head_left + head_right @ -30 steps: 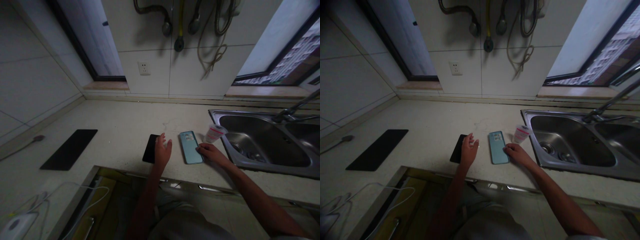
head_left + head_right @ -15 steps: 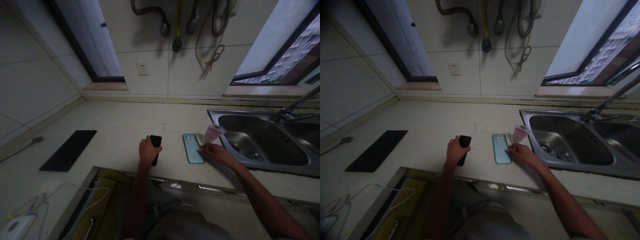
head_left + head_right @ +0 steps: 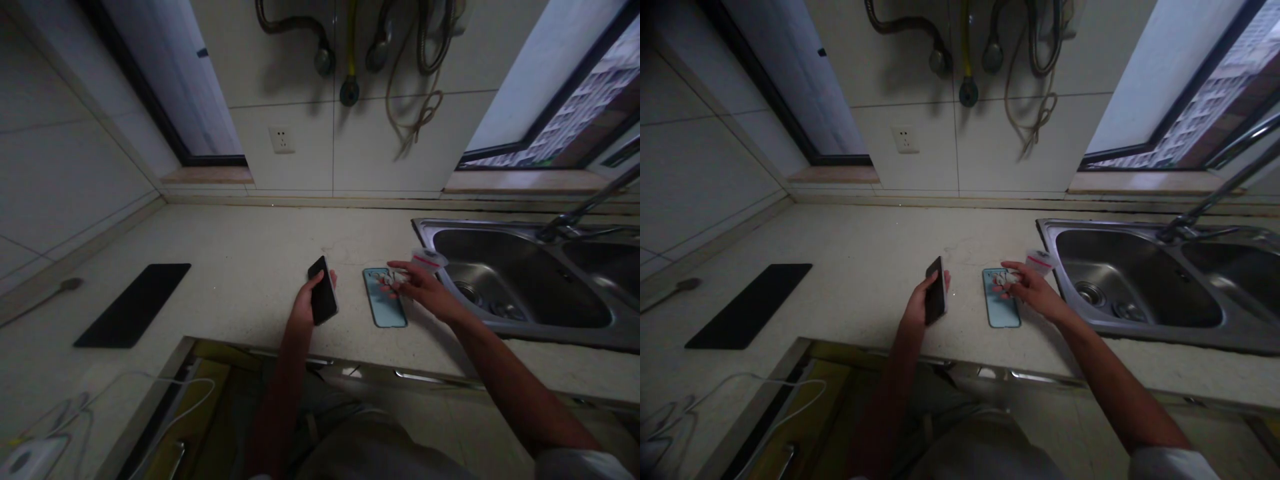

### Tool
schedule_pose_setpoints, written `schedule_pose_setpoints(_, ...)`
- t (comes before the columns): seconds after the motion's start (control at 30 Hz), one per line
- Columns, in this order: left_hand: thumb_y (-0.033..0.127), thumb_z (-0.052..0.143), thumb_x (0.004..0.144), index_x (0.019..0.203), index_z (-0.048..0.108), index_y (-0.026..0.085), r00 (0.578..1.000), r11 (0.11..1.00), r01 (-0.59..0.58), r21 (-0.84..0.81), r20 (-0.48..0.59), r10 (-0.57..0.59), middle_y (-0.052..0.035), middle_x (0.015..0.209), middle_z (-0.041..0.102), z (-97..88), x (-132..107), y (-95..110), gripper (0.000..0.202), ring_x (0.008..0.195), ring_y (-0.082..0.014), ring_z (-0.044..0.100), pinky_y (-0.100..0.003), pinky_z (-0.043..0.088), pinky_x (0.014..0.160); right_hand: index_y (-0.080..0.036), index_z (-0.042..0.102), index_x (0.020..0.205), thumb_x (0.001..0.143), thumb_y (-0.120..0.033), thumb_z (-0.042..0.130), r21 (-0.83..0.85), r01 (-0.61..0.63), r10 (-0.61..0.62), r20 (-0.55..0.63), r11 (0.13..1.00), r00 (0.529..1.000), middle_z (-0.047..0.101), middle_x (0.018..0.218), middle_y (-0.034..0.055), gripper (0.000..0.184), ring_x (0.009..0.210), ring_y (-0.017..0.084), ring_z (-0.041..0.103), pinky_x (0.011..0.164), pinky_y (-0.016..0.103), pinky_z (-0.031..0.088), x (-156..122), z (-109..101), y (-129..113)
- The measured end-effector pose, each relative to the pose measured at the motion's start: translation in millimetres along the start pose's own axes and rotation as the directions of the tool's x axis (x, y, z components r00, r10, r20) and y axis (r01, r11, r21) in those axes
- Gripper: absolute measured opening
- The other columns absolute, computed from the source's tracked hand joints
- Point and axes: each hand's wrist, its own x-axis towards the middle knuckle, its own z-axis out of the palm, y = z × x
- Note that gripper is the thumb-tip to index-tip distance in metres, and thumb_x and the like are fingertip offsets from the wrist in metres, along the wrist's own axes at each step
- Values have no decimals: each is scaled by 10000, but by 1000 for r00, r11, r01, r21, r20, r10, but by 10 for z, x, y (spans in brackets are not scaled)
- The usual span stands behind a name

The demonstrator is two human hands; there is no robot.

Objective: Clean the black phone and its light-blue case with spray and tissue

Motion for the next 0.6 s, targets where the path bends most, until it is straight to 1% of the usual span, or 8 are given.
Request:
schedule_pose_setpoints(0.03,150,650,812,1046,641,129,999,999,38,-31,36,-37,-103,914,745,21,-7,-10,234,853,-195,728,-330,571,850,-235,532,1211,794,-523,702,17,-3,4,-10,1000,1000,733,1002,78,534,861,234,717,815,442,583,34,14,-22)
schedule_pose_setpoints(0.1,212,613,836,1119,622,123,981,990,133,-42,148,-125,-153,1040,739,55,-33,-17,297,999,-259,716,-474,526,967,-232,555,1089,779,-574,715,20,14,-13,-51,1000,999,744,955,74,490,838,227,716,819,429,580,108,38,-60)
schedule_pose_setpoints(0.17,339,590,863,1155,606,126,955,979,205,-15,224,-196,-187,1086,725,86,-52,-20,362,1058,-318,696,-595,469,993,-222,570,985,764,-619,719,-18,62,-64,-91,998,994,742,890,67,478,804,218,708,791,395,576,187,60,-90)
schedule_pose_setpoints(0.2,404,577,871,1161,604,129,945,973,229,10,239,-224,-198,1086,722,102,-55,-27,401,1058,-337,694,-625,456,986,-216,587,957,765,-631,714,-54,93,-99,-103,994,990,737,878,68,475,792,214,700,766,378,573,227,69,-101)
schedule_pose_setpoints(0.3,547,521,889,1158,609,140,928,961,264,82,248,-277,-211,1068,719,155,-42,-77,496,1046,-359,693,-635,457,957,-195,668,940,806,-624,680,-253,206,-246,-139,945,959,720,941,90,450,800,210,670,697,338,549,346,102,-133)
schedule_pose_setpoints(0.37,623,466,899,1163,615,142,915,952,289,99,263,-305,-215,1074,716,192,-28,-128,569,1062,-367,685,-632,464,944,-186,713,964,861,-585,638,-419,281,-371,-149,863,917,702,961,98,419,800,210,646,673,329,522,424,135,-156)
schedule_pose_setpoints(0.43,682,429,894,1195,613,141,899,944,317,91,287,-330,-214,1091,712,224,-18,-180,646,1073,-368,679,-628,471,935,-176,737,996,923,-520,588,-546,338,-466,-112,766,877,688,922,98,382,787,210,628,680,333,503,501,187,-177)
schedule_pose_setpoints(0.6,742,408,876,1254,603,145,871,931,354,84,334,-361,-190,1073,723,297,-1,-303,733,1013,-345,695,-585,507,906,-187,722,1123,998,-314,502,-680,416,-497,87,604,863,678,972,105,283,878,213,623,795,335,495,649,402,-158)
